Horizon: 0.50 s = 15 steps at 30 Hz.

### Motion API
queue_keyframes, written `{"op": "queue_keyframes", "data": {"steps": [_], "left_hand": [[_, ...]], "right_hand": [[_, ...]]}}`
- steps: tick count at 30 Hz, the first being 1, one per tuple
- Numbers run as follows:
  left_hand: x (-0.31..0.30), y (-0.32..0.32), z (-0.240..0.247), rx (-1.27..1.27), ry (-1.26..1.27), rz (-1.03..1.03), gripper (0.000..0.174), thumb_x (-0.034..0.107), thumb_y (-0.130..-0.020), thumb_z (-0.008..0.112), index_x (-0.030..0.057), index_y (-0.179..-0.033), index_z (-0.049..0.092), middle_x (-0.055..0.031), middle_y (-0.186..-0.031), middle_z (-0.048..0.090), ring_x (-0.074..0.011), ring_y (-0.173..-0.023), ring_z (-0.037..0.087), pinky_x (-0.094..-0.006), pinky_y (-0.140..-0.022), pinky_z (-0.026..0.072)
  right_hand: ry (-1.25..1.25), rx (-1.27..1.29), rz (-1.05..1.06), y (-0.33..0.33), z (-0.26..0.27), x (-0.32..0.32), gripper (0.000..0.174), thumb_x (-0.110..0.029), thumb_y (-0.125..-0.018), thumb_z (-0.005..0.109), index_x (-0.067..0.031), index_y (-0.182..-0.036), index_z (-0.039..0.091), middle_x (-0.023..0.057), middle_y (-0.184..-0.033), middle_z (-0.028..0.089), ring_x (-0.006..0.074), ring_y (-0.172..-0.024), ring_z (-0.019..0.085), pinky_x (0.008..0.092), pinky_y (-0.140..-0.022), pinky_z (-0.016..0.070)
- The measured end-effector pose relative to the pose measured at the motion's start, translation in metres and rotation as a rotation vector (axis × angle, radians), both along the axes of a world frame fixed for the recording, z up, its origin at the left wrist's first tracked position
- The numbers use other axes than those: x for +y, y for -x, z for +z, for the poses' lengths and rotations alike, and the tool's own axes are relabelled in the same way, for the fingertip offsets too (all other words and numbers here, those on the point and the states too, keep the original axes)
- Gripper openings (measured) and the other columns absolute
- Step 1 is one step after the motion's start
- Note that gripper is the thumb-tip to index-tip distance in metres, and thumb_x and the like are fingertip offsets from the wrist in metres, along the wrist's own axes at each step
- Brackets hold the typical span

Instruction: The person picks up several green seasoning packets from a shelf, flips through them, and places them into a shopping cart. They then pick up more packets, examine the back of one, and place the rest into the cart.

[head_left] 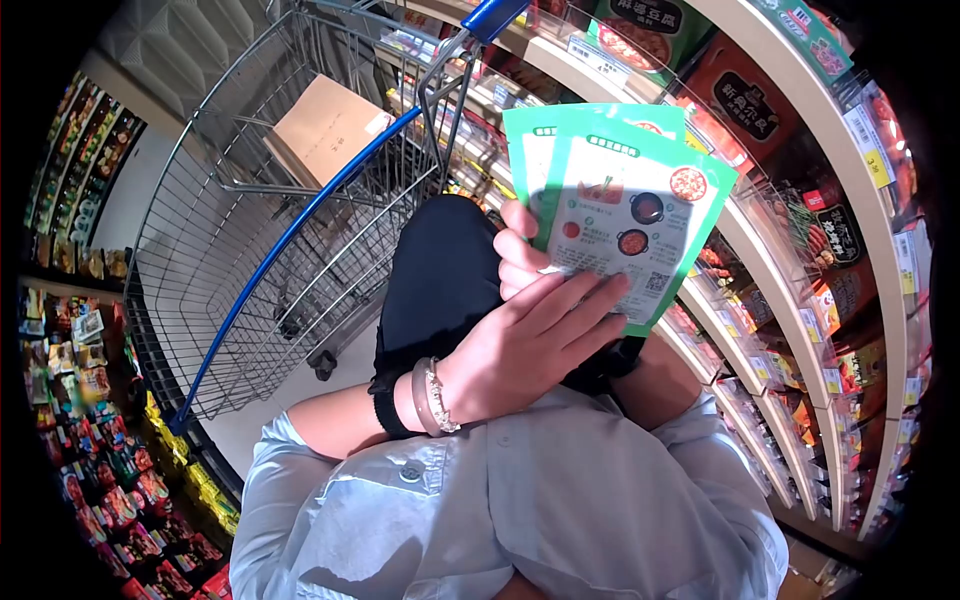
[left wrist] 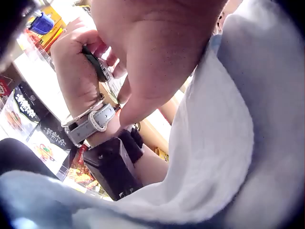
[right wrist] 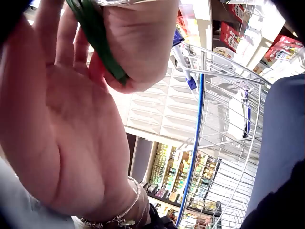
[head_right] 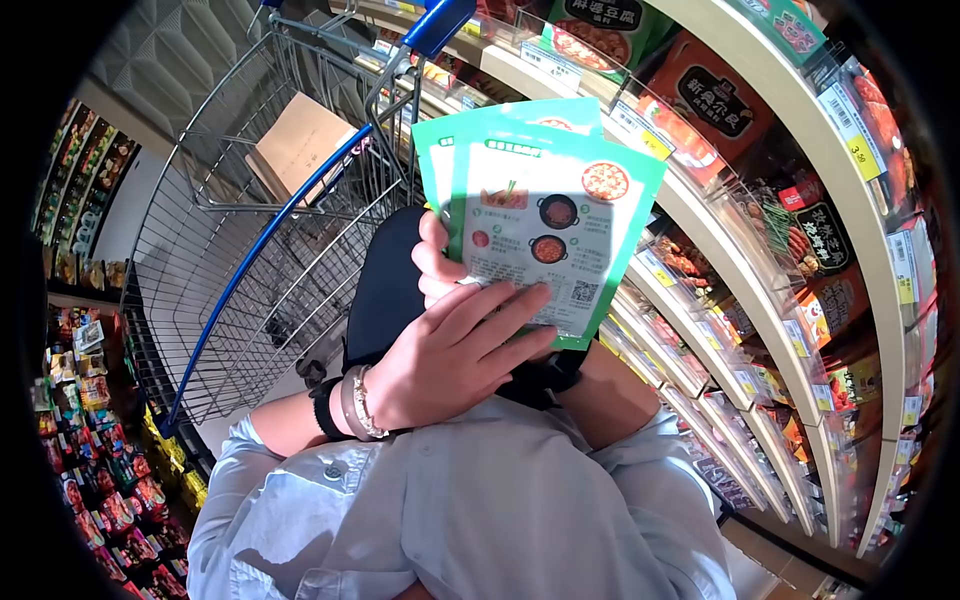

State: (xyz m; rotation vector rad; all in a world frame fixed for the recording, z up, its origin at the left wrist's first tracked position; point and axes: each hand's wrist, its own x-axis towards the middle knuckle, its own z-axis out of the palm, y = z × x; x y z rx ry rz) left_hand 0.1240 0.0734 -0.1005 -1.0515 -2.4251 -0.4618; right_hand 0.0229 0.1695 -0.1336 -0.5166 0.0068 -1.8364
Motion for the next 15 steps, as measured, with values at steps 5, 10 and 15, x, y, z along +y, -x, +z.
{"op": "queue_keyframes", "data": {"steps": [5,10,15], "left_hand": [[-0.001,-0.003,-0.001,0.137,0.137,0.111,0.033,0.019,-0.072,0.054,0.022,-0.105,0.056,0.006,-0.123,0.046,-0.0116,-0.105,0.045,-0.0226,-0.076,0.04],[0.003,-0.001,-0.01,0.214,0.098,0.116,0.028,0.019,-0.074,0.053,0.0221,-0.101,0.059,0.0075,-0.12,0.048,-0.0102,-0.102,0.044,-0.0222,-0.081,0.037],[0.004,0.005,-0.012,0.257,0.046,0.113,0.024,0.02,-0.073,0.054,0.0218,-0.097,0.06,0.0083,-0.118,0.05,-0.01,-0.1,0.044,-0.0224,-0.082,0.0366]], "right_hand": [[-0.192,-0.06,-0.112,-0.001,-0.011,0.002,0.055,-0.054,-0.073,0.052,-0.0034,-0.087,0.037,0.0044,-0.07,0.038,0.014,-0.059,0.038,0.0254,-0.056,0.0331],[0.193,-0.048,0.089,-0.005,-0.012,-0.007,0.052,-0.047,-0.08,0.044,0.0025,-0.094,0.039,0.0095,-0.078,0.041,0.0171,-0.062,0.04,0.0278,-0.056,0.0374],[0.007,-0.14,-0.107,-0.014,0.002,0.002,0.051,-0.049,-0.079,0.046,-0.0002,-0.083,0.033,0.008,-0.075,0.037,0.0161,-0.061,0.038,0.0254,-0.055,0.0356]]}}
